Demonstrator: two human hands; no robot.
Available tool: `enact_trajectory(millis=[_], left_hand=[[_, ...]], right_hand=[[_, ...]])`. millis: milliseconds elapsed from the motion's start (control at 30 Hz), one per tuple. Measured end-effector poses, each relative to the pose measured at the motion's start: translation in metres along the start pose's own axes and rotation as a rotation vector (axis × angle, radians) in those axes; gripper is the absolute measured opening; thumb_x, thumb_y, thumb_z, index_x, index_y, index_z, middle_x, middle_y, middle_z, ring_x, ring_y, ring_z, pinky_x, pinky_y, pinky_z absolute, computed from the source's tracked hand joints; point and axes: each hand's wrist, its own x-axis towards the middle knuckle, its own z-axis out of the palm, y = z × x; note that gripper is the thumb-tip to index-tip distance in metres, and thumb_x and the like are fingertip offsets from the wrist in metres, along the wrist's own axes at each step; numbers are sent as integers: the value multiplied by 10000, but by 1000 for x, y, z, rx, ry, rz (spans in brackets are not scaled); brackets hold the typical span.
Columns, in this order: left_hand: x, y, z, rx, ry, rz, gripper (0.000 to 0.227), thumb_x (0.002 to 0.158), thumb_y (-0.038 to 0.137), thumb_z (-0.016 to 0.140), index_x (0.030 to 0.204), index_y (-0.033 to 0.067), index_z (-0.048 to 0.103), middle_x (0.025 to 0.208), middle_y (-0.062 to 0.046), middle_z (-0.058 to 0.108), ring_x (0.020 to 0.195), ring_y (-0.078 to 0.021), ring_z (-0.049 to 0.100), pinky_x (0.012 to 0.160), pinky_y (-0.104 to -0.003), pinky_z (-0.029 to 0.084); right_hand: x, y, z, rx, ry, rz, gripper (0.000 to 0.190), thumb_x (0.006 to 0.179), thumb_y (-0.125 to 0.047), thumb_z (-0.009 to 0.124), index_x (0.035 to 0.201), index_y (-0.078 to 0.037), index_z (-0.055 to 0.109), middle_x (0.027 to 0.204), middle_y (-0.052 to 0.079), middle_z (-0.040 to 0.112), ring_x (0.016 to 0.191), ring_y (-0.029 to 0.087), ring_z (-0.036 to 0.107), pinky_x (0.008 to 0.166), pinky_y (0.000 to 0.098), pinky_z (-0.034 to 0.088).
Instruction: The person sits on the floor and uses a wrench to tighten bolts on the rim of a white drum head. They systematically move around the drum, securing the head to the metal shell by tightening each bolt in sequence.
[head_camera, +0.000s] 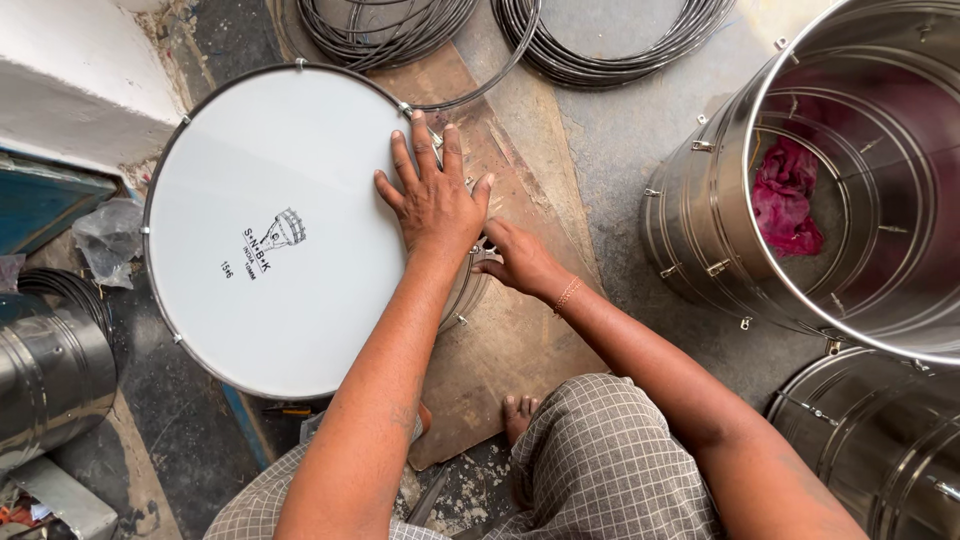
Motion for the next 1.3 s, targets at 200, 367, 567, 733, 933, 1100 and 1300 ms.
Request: enact_trajectory(millis=[200, 367, 567, 733, 933, 1100, 1300], left_hand=[[0, -2, 4, 6, 6, 10, 804, 954, 611, 560, 1597, 215, 283, 1671, -123, -1, 1526, -417, 43, 1138, -767, 141], [2, -4, 5, -15, 2, 3, 808, 958, 623, 538, 1606, 212, 285, 1685, -134, -33, 1536, -439, 49, 1150, -767, 133], [2, -6, 10, -77, 10, -18, 805, 959, 619, 544, 1603, 202, 300, 1699, -115, -42, 1561, -423, 41, 1173, -757, 107], [-2, -17, -3, -257, -8, 20, 870, 910, 689, 560, 1578, 200, 293, 1681, -123, -19, 1540, -417, 11, 1174, -735, 37], [-26, -140, -39, -986, 343, 296, 601, 983, 579, 649, 1376, 125, 628, 1506, -114, 564, 1413, -271, 532, 1189, -430, 449], [-143, -378, -8, -1198, 583, 3, 322, 1007, 390, 676, 1059, 77, 735, 888, -32, 749, 738, -115, 709, 692, -294, 584], [-309, -547, 229, -653, 433, -898, 190, 923, 307, 732, 962, 121, 729, 947, -101, 764, 890, -337, 710, 749, -468, 544]], right_hand=[[13, 3, 12, -155, -18, 6, 355, 883, -236, 806, 1173, -89, 662, 1103, 131, 700, 973, 335, 696, 834, 432, 568], [6, 2, 19, -115, 101, -29, 403, 819, -192, 793, 1169, -62, 640, 1095, 178, 688, 938, 377, 689, 788, 471, 557], [19, 23, 26, -412, -89, 126, 189, 913, -170, 728, 1082, -87, 704, 986, 204, 719, 884, 413, 682, 789, 511, 549], [23, 6, -7, -391, -282, -11, 350, 860, -160, 726, 1187, -61, 650, 1145, 195, 709, 1039, 412, 661, 867, 501, 535], [-29, -34, -68, -560, -745, 312, 490, 879, -344, 738, 1317, -152, 628, 1210, 106, 739, 1073, 270, 731, 935, 416, 589], [-80, -71, -110, -498, -924, 436, 442, 889, -177, 716, 1327, -203, 663, 1154, 19, 832, 1027, 167, 797, 893, 337, 658], [-108, -63, -61, 85, -433, 972, 381, 963, -98, 574, 1326, -15, 655, 1174, 262, 710, 940, 416, 761, 836, 495, 612]])
